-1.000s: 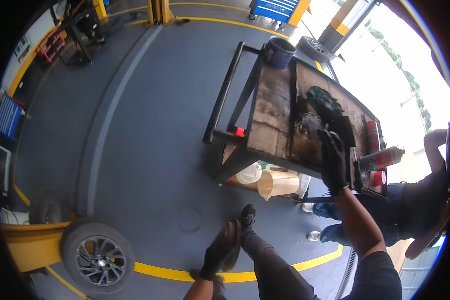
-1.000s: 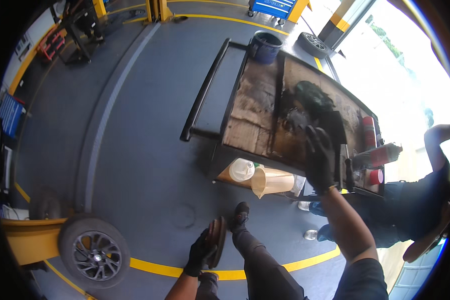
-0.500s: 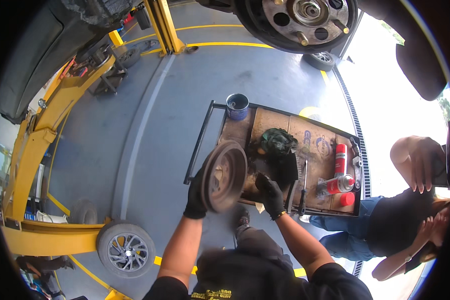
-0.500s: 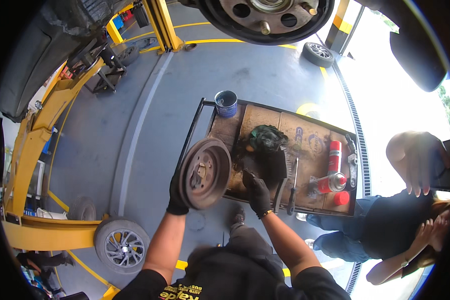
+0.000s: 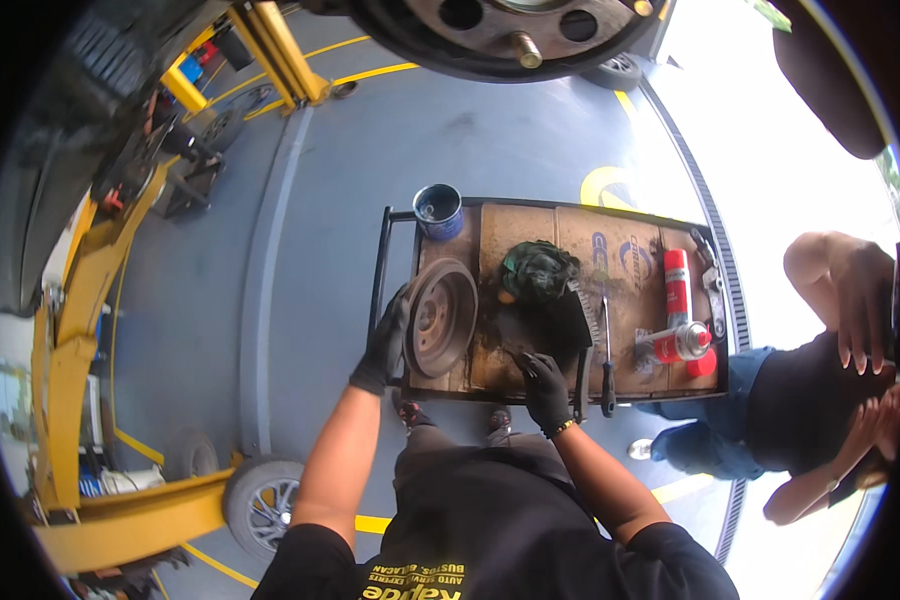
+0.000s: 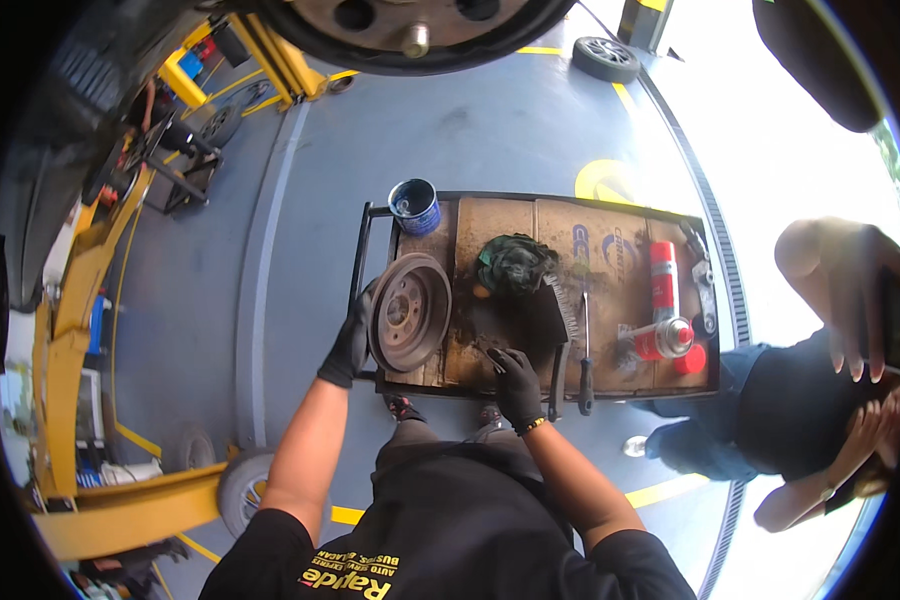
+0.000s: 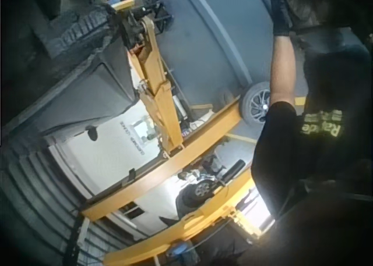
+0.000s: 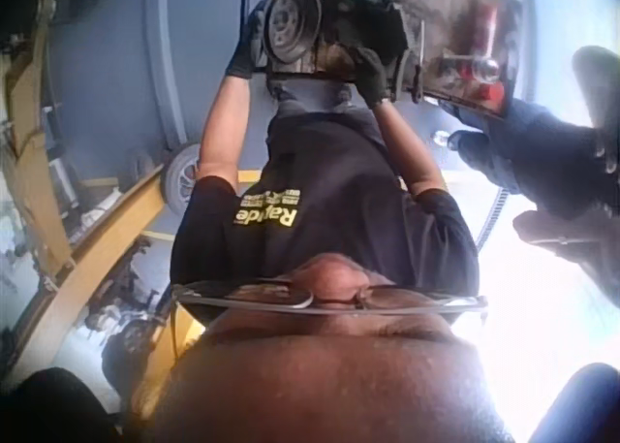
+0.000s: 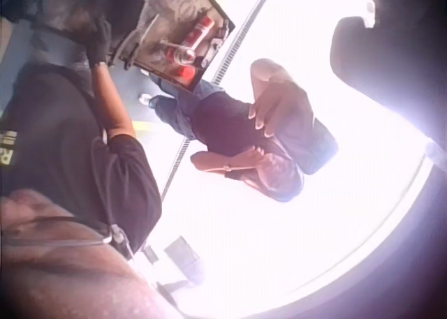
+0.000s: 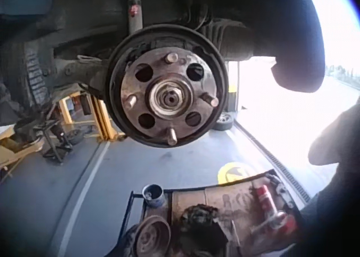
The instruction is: The person cleans a brake drum with a spray, applies lubricant to the brake components on the wheel hub, and then reinstalls the brake drum by hand.
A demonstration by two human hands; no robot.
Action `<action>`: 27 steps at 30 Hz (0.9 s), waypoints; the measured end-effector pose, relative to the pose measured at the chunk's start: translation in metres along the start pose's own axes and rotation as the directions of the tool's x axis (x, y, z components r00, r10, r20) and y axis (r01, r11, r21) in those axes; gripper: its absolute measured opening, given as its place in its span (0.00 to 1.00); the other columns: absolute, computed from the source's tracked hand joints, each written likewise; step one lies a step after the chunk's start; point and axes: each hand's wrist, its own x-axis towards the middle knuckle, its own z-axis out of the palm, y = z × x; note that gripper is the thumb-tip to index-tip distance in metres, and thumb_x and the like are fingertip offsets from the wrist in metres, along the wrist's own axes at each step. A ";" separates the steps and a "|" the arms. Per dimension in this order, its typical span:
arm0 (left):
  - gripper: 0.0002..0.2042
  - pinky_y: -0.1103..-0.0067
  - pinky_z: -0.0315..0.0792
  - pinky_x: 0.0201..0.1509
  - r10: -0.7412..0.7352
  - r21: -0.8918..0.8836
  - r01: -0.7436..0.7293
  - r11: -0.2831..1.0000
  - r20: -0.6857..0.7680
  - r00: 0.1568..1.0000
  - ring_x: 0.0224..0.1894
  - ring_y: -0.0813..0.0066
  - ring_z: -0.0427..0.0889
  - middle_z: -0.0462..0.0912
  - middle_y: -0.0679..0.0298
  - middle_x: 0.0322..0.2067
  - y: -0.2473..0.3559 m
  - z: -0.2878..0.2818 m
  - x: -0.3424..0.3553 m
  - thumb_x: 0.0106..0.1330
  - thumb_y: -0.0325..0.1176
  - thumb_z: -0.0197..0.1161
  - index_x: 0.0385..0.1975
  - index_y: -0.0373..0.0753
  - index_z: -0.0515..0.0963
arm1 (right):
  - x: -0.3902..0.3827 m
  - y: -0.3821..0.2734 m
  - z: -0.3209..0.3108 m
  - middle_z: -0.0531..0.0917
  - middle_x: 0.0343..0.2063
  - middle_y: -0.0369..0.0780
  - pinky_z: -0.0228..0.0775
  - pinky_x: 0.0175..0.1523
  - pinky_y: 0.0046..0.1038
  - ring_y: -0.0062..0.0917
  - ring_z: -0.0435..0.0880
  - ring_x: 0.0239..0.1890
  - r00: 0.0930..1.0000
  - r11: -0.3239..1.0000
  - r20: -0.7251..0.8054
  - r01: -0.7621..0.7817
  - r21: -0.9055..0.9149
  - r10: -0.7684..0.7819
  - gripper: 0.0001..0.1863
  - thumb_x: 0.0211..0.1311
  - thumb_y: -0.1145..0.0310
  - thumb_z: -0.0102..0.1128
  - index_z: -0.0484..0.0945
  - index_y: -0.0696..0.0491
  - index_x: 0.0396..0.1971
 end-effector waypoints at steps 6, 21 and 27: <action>0.31 0.77 0.71 0.65 0.116 0.408 -0.063 0.911 -0.108 0.987 0.58 0.73 0.77 0.78 0.60 0.58 0.019 0.020 -0.004 0.70 0.37 0.68 0.70 0.32 0.67 | 0.023 -0.072 0.054 0.84 0.50 0.49 0.77 0.59 0.36 0.44 0.84 0.53 0.988 0.988 -0.003 0.153 0.031 -0.153 0.19 0.61 0.84 0.59 0.83 0.58 0.51; 0.39 0.71 0.62 0.75 -0.033 0.602 -0.034 0.798 0.099 0.995 0.72 0.64 0.69 0.69 0.50 0.70 0.040 0.009 0.020 0.69 0.37 0.69 0.75 0.28 0.58 | 0.036 -0.119 0.126 0.78 0.58 0.46 0.69 0.68 0.34 0.35 0.78 0.62 0.948 0.656 0.299 -0.292 0.697 0.104 0.27 0.65 0.67 0.69 0.75 0.60 0.63; 0.39 0.71 0.64 0.76 0.008 0.700 -0.102 0.707 0.136 0.991 0.72 0.63 0.70 0.69 0.51 0.70 0.048 0.021 0.010 0.65 0.33 0.68 0.75 0.30 0.59 | 0.029 -0.088 0.118 0.75 0.59 0.52 0.66 0.70 0.43 0.49 0.75 0.63 0.927 0.945 0.354 0.001 0.328 -0.124 0.39 0.52 0.52 0.80 0.77 0.59 0.59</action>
